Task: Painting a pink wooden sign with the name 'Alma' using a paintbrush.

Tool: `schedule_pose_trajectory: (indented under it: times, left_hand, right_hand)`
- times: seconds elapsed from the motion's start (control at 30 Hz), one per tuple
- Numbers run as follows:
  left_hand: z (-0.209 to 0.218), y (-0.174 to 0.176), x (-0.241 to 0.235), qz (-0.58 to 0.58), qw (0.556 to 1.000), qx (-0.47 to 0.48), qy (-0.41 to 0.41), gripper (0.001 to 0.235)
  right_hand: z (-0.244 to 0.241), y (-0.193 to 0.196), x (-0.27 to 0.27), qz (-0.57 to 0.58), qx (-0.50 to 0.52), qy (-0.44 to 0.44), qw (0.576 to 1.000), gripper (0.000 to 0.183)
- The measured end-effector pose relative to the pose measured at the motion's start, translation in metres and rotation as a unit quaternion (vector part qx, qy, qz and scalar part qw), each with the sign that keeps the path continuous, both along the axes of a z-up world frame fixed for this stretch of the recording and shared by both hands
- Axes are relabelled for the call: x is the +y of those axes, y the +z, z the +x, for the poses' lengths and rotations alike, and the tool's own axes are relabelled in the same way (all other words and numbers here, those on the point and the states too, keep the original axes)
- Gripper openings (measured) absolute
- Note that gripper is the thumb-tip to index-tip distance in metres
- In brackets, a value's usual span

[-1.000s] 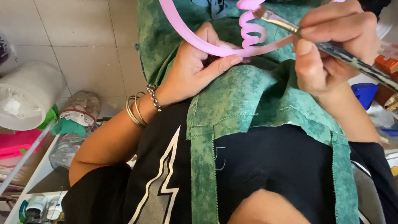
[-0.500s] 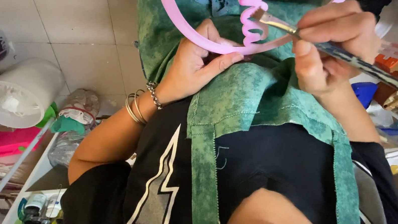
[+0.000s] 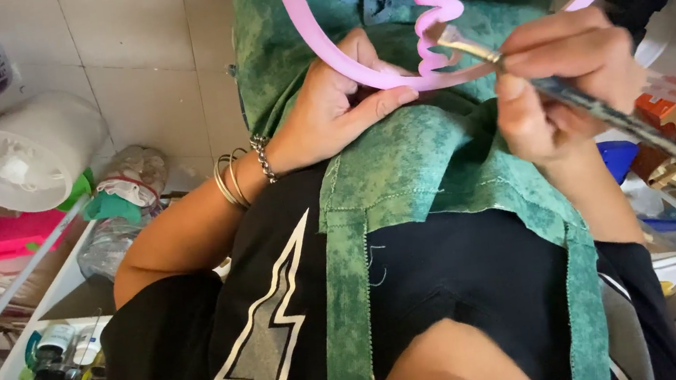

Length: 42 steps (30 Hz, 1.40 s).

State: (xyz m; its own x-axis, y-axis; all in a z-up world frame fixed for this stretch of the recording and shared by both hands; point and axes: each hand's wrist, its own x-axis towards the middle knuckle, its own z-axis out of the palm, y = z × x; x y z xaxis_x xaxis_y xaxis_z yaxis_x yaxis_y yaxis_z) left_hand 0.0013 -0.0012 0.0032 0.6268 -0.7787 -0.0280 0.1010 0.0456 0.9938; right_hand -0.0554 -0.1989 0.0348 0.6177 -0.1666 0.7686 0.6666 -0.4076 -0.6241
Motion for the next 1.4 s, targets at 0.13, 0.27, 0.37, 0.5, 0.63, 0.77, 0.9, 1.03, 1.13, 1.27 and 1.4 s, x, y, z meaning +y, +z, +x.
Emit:
schedule_pose_trajectory:
  times: [0.13,0.27,0.37,0.5,0.63,0.77,0.9,1.03,1.13,1.27,1.4]
  left_hand:
    - [0.0,-0.002,0.0,-0.003,1.0,-0.001,-0.002,0.016]
    - [0.0,-0.002,0.0,-0.003,1.0,-0.001,-0.009,0.015]
    - [-0.001,-0.003,0.001,0.002,1.0,-0.002,-0.004,0.016]
    - [0.001,0.0,0.001,0.0,1.0,-0.022,-0.011,0.016]
    - [0.003,0.004,0.001,0.006,1.0,-0.02,-0.02,0.018]
    - [0.002,0.005,0.002,0.004,1.0,-0.016,-0.021,0.017]
    - [0.003,0.004,0.001,0.003,0.999,-0.031,-0.021,0.019]
    - [0.003,0.004,0.001,-0.005,0.999,-0.028,-0.022,0.019]
    - [0.002,0.003,0.002,0.016,0.999,-0.036,-0.022,0.02]
    - [0.002,0.004,0.002,0.006,0.999,-0.031,-0.025,0.019]
    - [0.002,0.007,0.002,0.033,0.999,-0.009,-0.015,0.019]
  right_hand:
    - [-0.005,0.002,-0.012,-0.003,-0.002,0.042,0.999,0.053]
    - [-0.01,-0.011,-0.012,0.018,-0.029,0.042,0.999,0.05]
    - [-0.013,-0.014,-0.017,0.046,-0.021,0.048,0.998,0.041]
    - [-0.012,0.002,-0.014,0.008,0.002,0.051,0.999,0.053]
    - [-0.017,-0.009,-0.021,0.026,-0.017,0.078,0.996,0.05]
    - [-0.035,-0.012,-0.052,-0.04,0.099,0.221,0.97,0.023]
    - [-0.021,0.002,-0.013,0.02,0.023,0.054,0.998,0.055]
    - [-0.026,-0.009,-0.015,0.041,-0.014,0.075,0.996,0.045]
    - [-0.017,0.002,0.001,0.007,0.024,0.008,1.0,0.054]
    - [-0.024,0.001,-0.01,0.005,0.024,0.054,0.998,0.047]
    - [-0.021,0.003,-0.005,-0.052,0.053,0.0,0.997,0.029]
